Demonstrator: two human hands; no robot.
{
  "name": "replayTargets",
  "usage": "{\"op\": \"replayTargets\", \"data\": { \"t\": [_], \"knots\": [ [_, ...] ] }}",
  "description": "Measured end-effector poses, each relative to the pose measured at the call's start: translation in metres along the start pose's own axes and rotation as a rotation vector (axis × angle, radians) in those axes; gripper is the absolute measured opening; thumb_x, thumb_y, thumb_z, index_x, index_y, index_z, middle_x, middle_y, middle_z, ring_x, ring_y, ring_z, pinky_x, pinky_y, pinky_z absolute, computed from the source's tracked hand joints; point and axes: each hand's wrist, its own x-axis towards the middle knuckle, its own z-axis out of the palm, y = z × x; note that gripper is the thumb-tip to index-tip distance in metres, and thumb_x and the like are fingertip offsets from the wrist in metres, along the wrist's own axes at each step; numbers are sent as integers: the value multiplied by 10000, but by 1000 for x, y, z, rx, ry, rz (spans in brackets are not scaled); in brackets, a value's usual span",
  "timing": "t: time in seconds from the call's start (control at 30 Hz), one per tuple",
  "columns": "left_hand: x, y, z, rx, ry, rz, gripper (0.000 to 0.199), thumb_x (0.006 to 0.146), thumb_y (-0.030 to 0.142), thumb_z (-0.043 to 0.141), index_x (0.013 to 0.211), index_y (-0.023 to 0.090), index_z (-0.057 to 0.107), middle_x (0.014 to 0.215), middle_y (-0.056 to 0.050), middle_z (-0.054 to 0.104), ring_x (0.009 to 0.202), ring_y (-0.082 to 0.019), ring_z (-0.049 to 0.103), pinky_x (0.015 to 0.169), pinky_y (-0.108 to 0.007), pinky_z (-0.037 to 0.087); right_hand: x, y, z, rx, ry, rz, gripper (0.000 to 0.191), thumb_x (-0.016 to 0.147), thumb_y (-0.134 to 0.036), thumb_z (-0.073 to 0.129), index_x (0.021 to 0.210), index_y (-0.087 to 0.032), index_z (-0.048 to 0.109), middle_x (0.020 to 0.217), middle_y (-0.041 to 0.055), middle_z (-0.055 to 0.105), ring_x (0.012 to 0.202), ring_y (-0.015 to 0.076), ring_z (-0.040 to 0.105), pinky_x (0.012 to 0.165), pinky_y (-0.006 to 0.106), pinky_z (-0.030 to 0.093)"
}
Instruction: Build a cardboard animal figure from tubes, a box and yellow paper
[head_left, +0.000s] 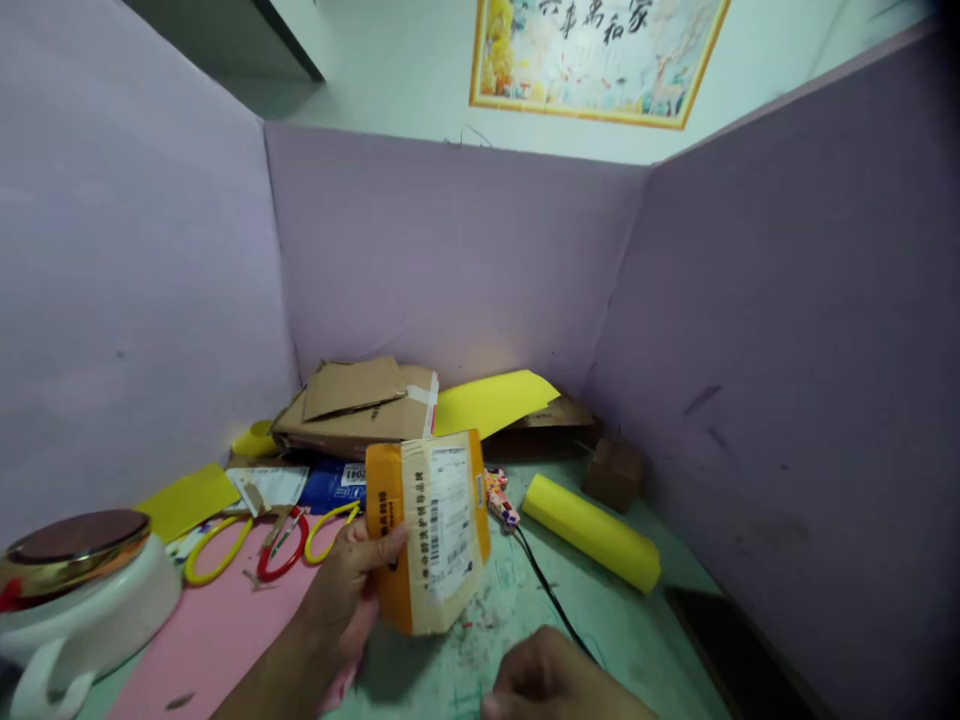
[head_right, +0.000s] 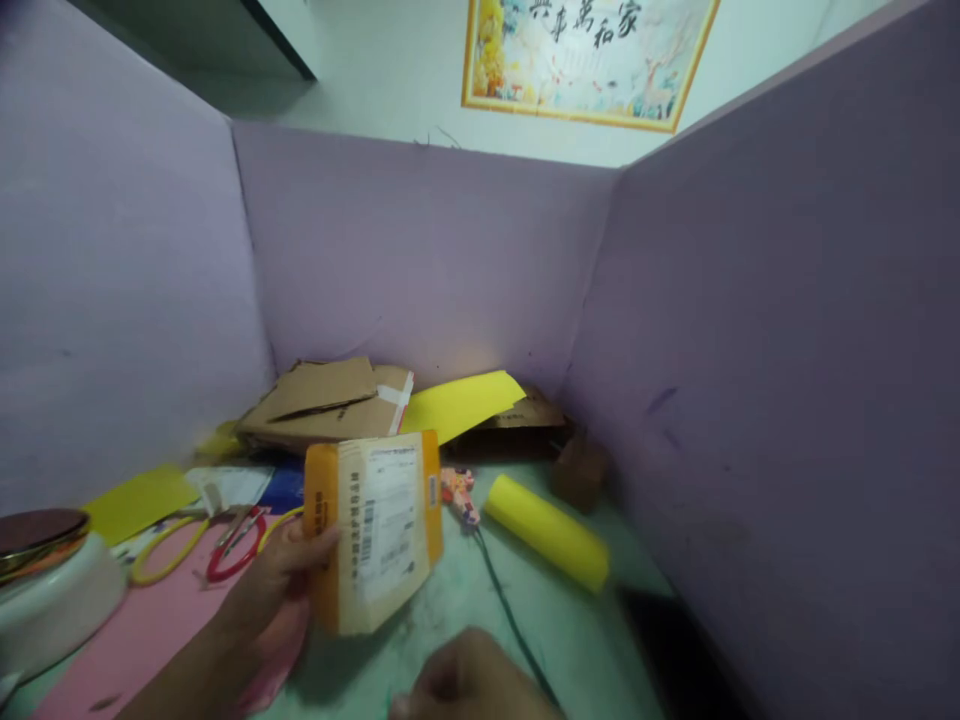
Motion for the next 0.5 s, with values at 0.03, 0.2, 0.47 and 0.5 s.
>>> {"op": "replayTargets", "data": {
  "t": [0.03, 0.2, 0.47, 0.5],
  "knots": [
    [-1, 2, -4, -19, -10, -2, 217, 675, 143, 727, 892, 130, 729, 839, -95, 756, 784, -238, 701, 748, -328, 552, 1, -8, -13, -117, 101, -45, 377, 594, -526, 747, 563, -165, 647, 533, 15, 626, 502, 131, 547, 506, 240, 415],
    [-10, 0, -11, -61, -84, -54, 291, 642, 174, 759, 931, 190, 728, 879, -78, 756, 821, -261, 701, 796, -379, 544, 29, -45, -42, 37, 672, -308, 584, 527, -533, 782, 977, -197, 621, 1027, 96, 670, 975, 265, 599, 784, 358, 472],
    [-7, 1, -7, 81, -46, -100, 104, 622, 176, 773, 709, 128, 742, 644, -71, 736, 590, -211, 688, 624, -299, 536, 34, -31, -17, 427, 195, -212, 358, 668, -415, 745, 863, -122, 681, 740, 70, 718, 697, 221, 656, 697, 331, 465],
    [-8, 0, -5, 47, -27, -109, 120, 633, 168, 761, 745, 131, 741, 675, -74, 741, 623, -228, 694, 660, -330, 537, 33, -33, -13, 525, 162, -203, 353, 675, -429, 728, 858, -131, 686, 727, 65, 718, 697, 222, 657, 706, 335, 469]
  ]
}}
